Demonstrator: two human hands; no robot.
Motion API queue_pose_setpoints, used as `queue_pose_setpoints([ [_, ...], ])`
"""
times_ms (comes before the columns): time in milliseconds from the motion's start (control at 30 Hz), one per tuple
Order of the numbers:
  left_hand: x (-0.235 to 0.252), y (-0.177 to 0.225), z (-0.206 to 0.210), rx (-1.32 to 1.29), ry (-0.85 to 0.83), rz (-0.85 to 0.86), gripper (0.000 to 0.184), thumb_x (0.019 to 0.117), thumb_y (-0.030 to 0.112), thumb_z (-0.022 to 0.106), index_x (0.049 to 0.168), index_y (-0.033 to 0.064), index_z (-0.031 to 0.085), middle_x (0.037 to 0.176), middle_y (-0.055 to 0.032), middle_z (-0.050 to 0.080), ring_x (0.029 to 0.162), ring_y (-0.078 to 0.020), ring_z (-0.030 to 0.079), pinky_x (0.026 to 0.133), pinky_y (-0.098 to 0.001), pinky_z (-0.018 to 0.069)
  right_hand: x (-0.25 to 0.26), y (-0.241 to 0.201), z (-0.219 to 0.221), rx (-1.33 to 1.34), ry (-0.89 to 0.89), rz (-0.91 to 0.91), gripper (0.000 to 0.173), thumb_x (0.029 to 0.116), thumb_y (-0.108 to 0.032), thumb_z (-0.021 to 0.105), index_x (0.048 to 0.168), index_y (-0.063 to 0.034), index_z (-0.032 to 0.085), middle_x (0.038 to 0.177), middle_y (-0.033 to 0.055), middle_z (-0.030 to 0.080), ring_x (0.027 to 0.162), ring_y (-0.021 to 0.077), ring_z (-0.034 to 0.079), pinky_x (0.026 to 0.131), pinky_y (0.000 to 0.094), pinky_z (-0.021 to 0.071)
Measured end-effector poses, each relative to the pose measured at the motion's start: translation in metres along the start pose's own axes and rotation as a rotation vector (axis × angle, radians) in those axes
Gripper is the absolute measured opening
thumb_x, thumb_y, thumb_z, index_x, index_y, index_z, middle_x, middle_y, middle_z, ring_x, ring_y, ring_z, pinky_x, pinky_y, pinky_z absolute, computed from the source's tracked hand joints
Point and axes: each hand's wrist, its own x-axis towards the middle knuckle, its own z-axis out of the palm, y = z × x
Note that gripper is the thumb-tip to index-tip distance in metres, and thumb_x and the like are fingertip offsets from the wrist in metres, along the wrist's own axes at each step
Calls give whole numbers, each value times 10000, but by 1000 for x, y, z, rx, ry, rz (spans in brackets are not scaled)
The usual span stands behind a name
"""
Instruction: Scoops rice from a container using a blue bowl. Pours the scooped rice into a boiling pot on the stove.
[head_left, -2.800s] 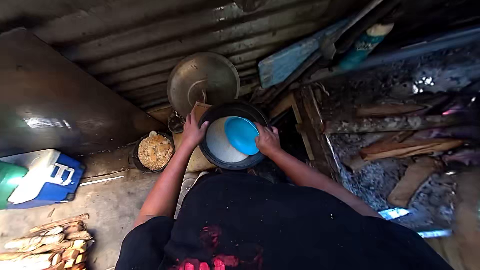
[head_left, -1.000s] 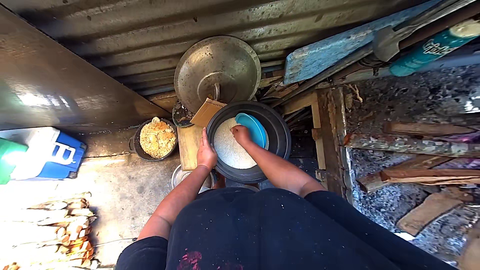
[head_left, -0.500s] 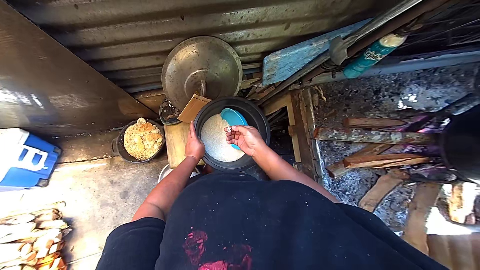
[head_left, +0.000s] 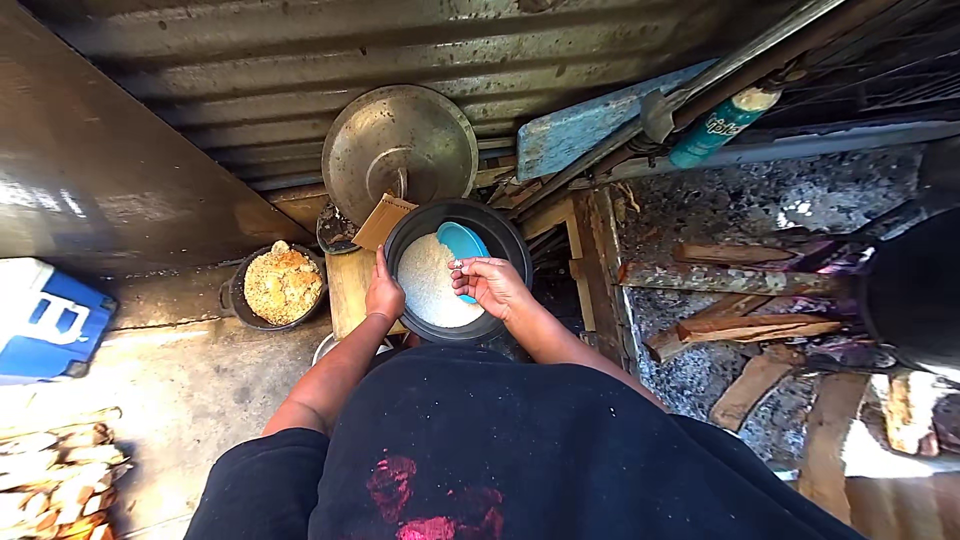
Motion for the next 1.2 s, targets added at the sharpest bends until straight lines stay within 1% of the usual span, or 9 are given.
queue_pose_setpoints([
  [100, 0, 0, 0, -3, 1, -1, 818, 1015, 94, 483, 1659, 234, -1, 1569, -206, 410, 1172, -400, 656, 938, -598, 552, 1, 2, 1, 2, 12, 7, 240, 1021, -13, 456, 1058, 54, 682, 888, 129, 715, 686, 186, 682, 659, 334, 604],
  [200, -1, 0, -1, 7, -3, -12, 843, 1004, 92, 486, 1659, 245, -22, 1584, -193, 398, 1145, -387, 673, 916, -592, 564, -2, 3, 4, -39, 27, 5, 256, 1044, -55, 445, 1066, 20, 690, 834, 94, 705, 652, 156, 677, 644, 308, 603],
  [333, 1, -1, 0, 1, -2, -5, 847, 1004, 90, 498, 1658, 248, -15, 1572, -191, 407, 1170, -384, 659, 928, -586, 561, 3, 3, 4, -15, 19, 16, 255, 1038, -53, 453, 1035, 44, 689, 848, 118, 706, 663, 183, 683, 647, 339, 613],
  [600, 1, -2, 1, 7, -2, -2, 834, 1008, 87, 479, 1659, 245, -18, 1583, -188, 395, 1160, -381, 666, 924, -585, 563, 3, 5, 6, -36, 24, 7, 250, 1042, -41, 458, 1038, 47, 692, 826, 111, 706, 645, 173, 679, 643, 324, 610],
  [667, 2, -1, 0, 5, -8, -6, 839, 1005, 87, 480, 1658, 246, -21, 1576, -192, 401, 1160, -381, 665, 925, -588, 561, 4, 6, 6, -118, 36, -25, 242, 1049, -34, 461, 1047, 49, 688, 823, 107, 709, 642, 169, 683, 642, 321, 611],
  [767, 2, -1, 0, 8, -13, -5, 837, 1010, 90, 482, 1658, 247, -24, 1577, -194, 399, 1173, -384, 659, 927, -587, 560, 16, 13, -2, -428, 39, -126, 207, 1055, -47, 512, 1108, 42, 692, 909, 119, 724, 723, 171, 705, 663, 327, 611],
  [833, 2, -1, 0, 9, -11, -3, 839, 1007, 87, 485, 1659, 245, -19, 1573, -192, 405, 1172, -386, 658, 927, -588, 560, 21, 16, -8, -520, 43, -154, 200, 1052, -54, 529, 1114, 32, 699, 940, 127, 730, 752, 177, 711, 670, 332, 609],
  [1000, 1, 0, -2, 4, -14, -3, 834, 1004, 89, 491, 1659, 241, -3, 1561, -213, 412, 1179, -399, 651, 928, -598, 556, 16, 12, -6, -239, -2, -39, 227, 1055, -43, 470, 1098, 50, 673, 890, 126, 717, 713, 207, 711, 686, 376, 628],
  [1200, 1, -1, -1, 6, -11, -4, 820, 1013, 95, 477, 1659, 245, -5, 1555, -209, 417, 1146, -388, 667, 917, -588, 563, 12, 11, 0, -194, -38, -34, 253, 1060, -58, 462, 1088, 54, 686, 870, 118, 713, 720, 203, 707, 704, 374, 627],
])
